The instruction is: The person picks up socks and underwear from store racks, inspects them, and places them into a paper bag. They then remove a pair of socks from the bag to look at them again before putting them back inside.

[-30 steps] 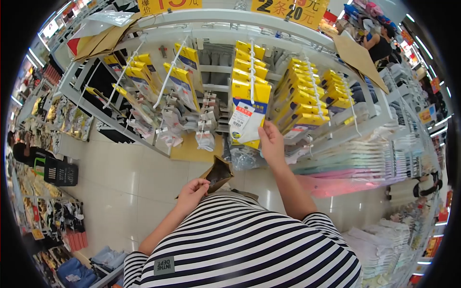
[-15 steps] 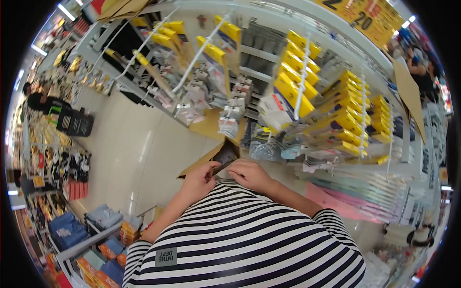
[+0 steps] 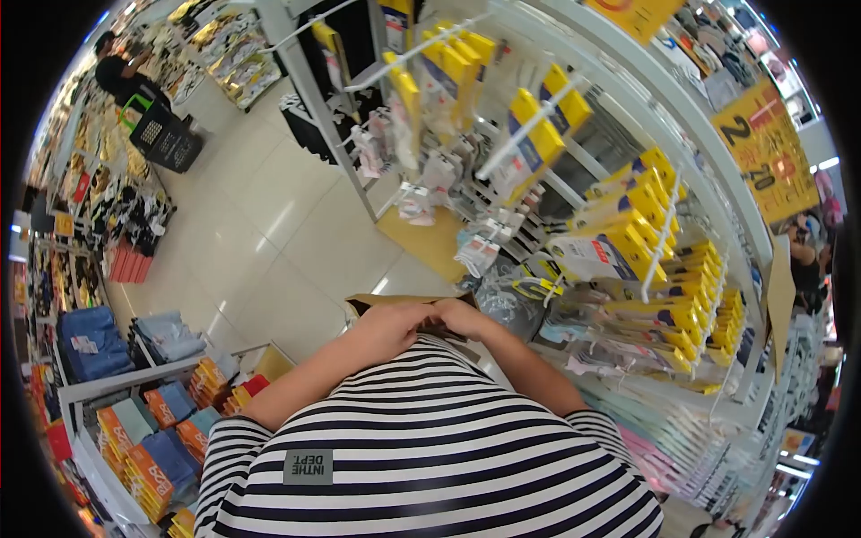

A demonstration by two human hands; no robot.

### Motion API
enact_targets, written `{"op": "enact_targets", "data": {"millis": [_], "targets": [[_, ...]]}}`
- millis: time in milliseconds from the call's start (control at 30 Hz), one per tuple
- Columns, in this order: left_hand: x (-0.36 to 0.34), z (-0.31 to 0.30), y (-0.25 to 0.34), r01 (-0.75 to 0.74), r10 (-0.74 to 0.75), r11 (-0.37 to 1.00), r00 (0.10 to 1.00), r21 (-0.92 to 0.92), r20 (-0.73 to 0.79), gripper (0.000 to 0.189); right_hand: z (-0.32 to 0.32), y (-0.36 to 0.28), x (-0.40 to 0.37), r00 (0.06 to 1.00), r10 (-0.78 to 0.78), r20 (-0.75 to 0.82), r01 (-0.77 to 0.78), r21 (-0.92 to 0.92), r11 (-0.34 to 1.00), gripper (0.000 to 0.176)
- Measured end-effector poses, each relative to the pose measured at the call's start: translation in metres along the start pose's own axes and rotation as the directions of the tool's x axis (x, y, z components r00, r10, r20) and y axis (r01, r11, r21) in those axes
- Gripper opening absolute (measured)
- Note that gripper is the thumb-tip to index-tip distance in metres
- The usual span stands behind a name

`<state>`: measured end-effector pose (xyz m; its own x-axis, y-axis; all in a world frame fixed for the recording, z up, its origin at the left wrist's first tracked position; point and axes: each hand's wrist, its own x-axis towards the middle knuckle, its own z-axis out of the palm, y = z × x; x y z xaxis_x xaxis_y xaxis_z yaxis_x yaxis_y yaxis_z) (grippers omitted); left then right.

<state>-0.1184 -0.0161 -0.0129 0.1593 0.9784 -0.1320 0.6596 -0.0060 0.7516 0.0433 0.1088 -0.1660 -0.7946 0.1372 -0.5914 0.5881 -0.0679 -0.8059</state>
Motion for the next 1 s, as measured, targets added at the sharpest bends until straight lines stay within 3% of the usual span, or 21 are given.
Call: {"op": "enact_targets", "data": {"millis": [67,100,167,333,433,467,533,633,767,900,1000], "targets": [[-0.006,-0.007,-0.015,-0.114,0.112,0.993,0.991,-0.021,-0.079,0.044,0.019,-0.010,0.020,0.991,-0.068,-0.116,0.029,-0.308,0.951,0.033],[-0.006,-0.010,-0.021,-0.194,0.189,0.981,0.972,-0.020,-0.138,0.042,0.028,-0.020,0.027,0.989,-0.147,-0.035,0.130,-0.301,0.945,0.037],[-0.008,-0.025,-0.034,-0.149,0.151,0.978,0.988,-0.145,0.005,0.042,0.050,-0.045,0.055,0.961,-0.258,0.096,0.275,-0.292,0.916,0.037],[-0.022,-0.084,-0.056,-0.122,0.247,0.929,0.908,-0.349,0.339,0.036,0.086,-0.065,0.114,0.991,-0.116,0.066,0.132,-0.348,0.928,0.039],[-0.037,-0.096,-0.079,-0.243,0.469,0.826,0.796,-0.508,0.382,0.031,0.104,-0.058,0.137,1.000,-0.014,0.014,0.018,-0.342,0.940,0.040],[-0.040,-0.106,-0.084,-0.222,0.495,0.810,0.756,-0.544,0.428,0.029,0.110,-0.056,0.142,1.000,0.021,-0.003,-0.021,-0.338,0.941,0.041],[-0.050,-0.113,-0.105,-0.226,0.563,0.729,0.735,-0.646,0.378,0.027,0.118,-0.053,0.149,0.996,0.078,-0.036,-0.086,-0.330,0.940,0.041],[-0.057,-0.117,-0.136,-0.255,0.579,0.739,0.714,-0.623,0.395,0.026,0.131,-0.053,0.153,0.987,0.139,-0.076,-0.155,-0.312,0.937,0.043],[-0.066,-0.116,-0.161,-0.074,0.441,0.768,0.782,-0.637,0.440,0.029,0.146,-0.058,0.155,0.976,0.174,-0.132,-0.204,-0.269,0.941,0.044],[-0.070,-0.123,-0.175,-0.015,0.273,0.870,0.848,-0.494,0.455,0.033,0.161,-0.063,0.157,0.969,0.186,-0.165,-0.221,-0.232,0.947,0.046],[-0.067,-0.118,-0.181,-0.010,0.279,0.866,0.839,-0.499,0.467,0.031,0.165,-0.055,0.154,0.968,0.186,-0.167,-0.219,-0.203,0.955,0.048]]}}
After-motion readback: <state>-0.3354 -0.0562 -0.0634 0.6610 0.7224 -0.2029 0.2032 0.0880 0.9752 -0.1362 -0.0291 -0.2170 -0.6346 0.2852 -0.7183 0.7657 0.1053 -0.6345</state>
